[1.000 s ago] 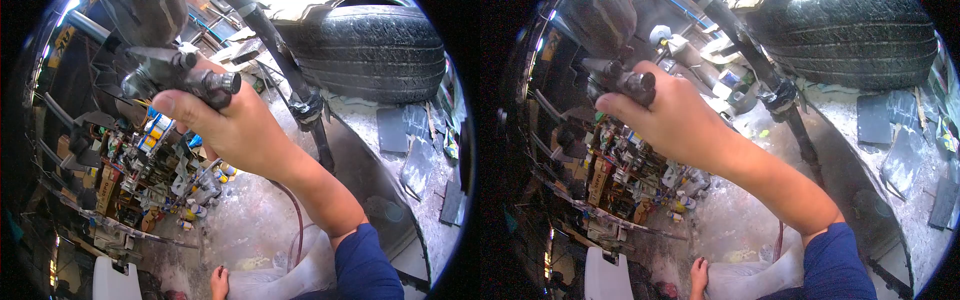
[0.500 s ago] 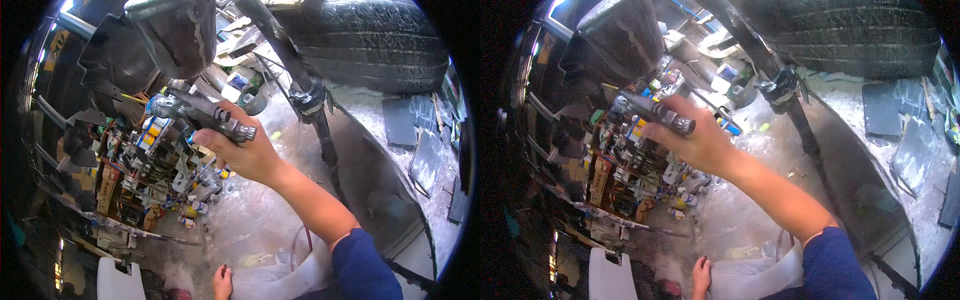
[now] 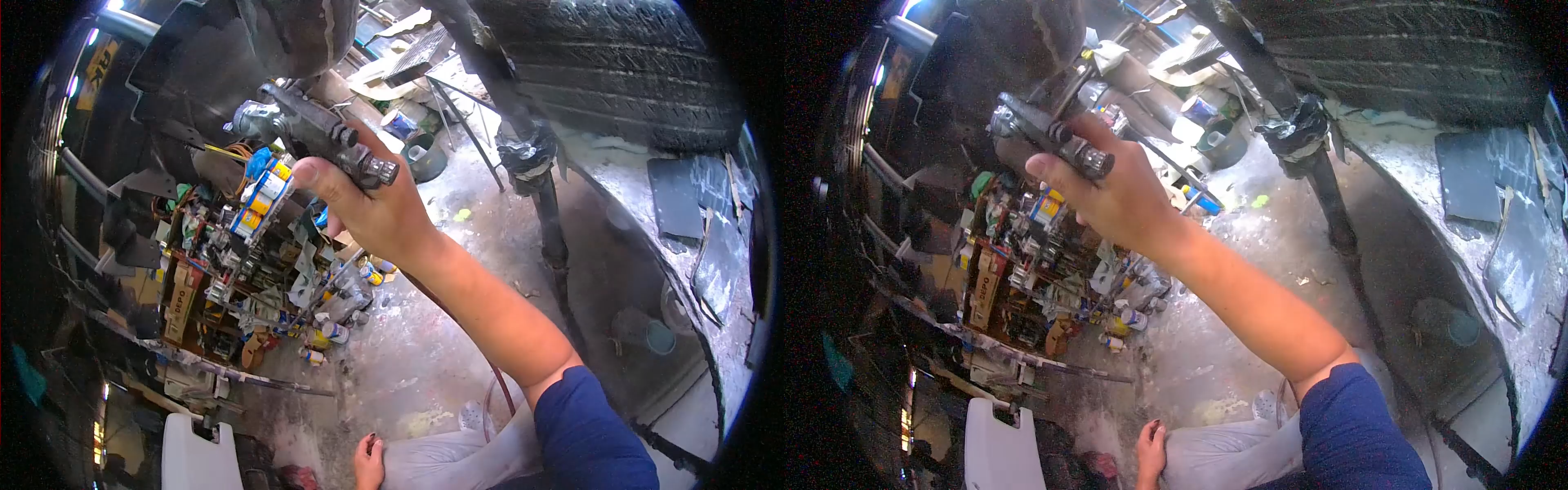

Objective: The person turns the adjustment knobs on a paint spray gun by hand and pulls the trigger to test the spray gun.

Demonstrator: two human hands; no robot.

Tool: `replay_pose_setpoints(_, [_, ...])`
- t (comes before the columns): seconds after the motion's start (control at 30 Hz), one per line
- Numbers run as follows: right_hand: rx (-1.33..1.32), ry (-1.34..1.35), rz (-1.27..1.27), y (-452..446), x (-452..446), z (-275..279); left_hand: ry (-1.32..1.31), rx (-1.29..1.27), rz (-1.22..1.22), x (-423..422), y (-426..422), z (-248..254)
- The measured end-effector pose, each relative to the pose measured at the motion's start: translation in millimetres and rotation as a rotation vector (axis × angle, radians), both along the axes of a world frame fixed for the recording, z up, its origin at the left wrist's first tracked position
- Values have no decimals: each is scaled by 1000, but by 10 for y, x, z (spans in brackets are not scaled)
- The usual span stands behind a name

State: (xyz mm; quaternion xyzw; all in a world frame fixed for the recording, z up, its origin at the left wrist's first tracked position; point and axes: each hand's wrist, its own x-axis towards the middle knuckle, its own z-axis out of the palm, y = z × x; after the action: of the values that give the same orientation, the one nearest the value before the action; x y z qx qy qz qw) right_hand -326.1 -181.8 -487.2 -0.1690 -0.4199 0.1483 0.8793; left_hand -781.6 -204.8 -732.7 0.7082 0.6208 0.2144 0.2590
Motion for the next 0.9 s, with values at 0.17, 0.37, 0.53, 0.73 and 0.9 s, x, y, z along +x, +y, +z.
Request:
replay_pose_setpoints(0.17, [61,-78,-111,28,-3,30,-31,-11,-5,-9,19,-9])
replay_pose_setpoints(0.37, [131,-55,-433,173,38,143,-57,-17,-17,-32,41,-57])
replay_pose_setpoints(0.53, [187,-190,-705,272,117,122,245,78,-97,129,-43,93])
replay_pose_setpoints(0.73, [132,-344,-998,326,10,68,386,10,-818,1204,284,442])
replay_pose_setpoints(0.9, [64,-361,-972,231,-257,191,171,81,-915,2073,335,137])
